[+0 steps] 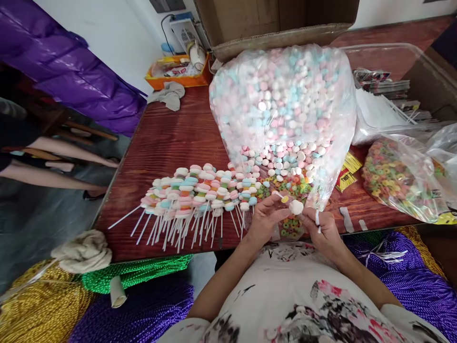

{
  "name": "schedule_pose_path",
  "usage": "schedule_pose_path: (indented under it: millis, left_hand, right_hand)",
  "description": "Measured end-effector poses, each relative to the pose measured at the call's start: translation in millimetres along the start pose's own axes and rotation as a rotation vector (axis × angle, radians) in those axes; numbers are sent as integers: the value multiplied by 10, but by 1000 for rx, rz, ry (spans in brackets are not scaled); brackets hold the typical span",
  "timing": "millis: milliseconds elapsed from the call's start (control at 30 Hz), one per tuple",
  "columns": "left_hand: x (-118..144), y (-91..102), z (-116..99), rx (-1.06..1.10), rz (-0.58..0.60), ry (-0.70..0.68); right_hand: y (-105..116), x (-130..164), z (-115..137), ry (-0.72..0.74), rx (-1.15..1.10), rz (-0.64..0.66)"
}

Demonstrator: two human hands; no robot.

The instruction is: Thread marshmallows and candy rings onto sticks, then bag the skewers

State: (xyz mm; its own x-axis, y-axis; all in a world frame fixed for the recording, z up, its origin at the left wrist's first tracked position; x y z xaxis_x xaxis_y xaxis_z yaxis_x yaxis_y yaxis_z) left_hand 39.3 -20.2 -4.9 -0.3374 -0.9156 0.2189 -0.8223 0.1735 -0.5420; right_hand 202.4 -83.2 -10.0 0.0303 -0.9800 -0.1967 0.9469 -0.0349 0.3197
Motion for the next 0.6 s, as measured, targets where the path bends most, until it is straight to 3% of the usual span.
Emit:
schedule_pose_path:
  millis: [133,367,500,600]
  left_hand:
    - [-28,3,-55,17,47,6]
    - [-55,-166,224,-75,115,71]
    - [-404,-56,-86,-478,202,32]
    - [-784,45,-366,-1090,202,-199]
  right_hand:
    - [-7,18,-41,23,17,12]
    - [-85,-13,-55,-13,-49,-69]
    - [166,-99,-87,-67,7,-196]
    - [399,-112,-193,-163,3,-355]
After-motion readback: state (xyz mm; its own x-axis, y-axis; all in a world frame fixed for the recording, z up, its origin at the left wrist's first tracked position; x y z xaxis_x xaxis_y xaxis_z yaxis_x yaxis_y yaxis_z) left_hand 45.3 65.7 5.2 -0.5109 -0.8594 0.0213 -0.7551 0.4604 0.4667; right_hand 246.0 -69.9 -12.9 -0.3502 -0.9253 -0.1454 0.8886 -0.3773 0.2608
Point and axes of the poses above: each hand's wrist, its own x-axis away from the middle knuckle, its own y-axis out of the back of the hand, z = x × y, the point moved 1 cm from there along -x, towards the middle knuckle, and after that the axes turned 4 degrees about x, right-handed, at the moved point
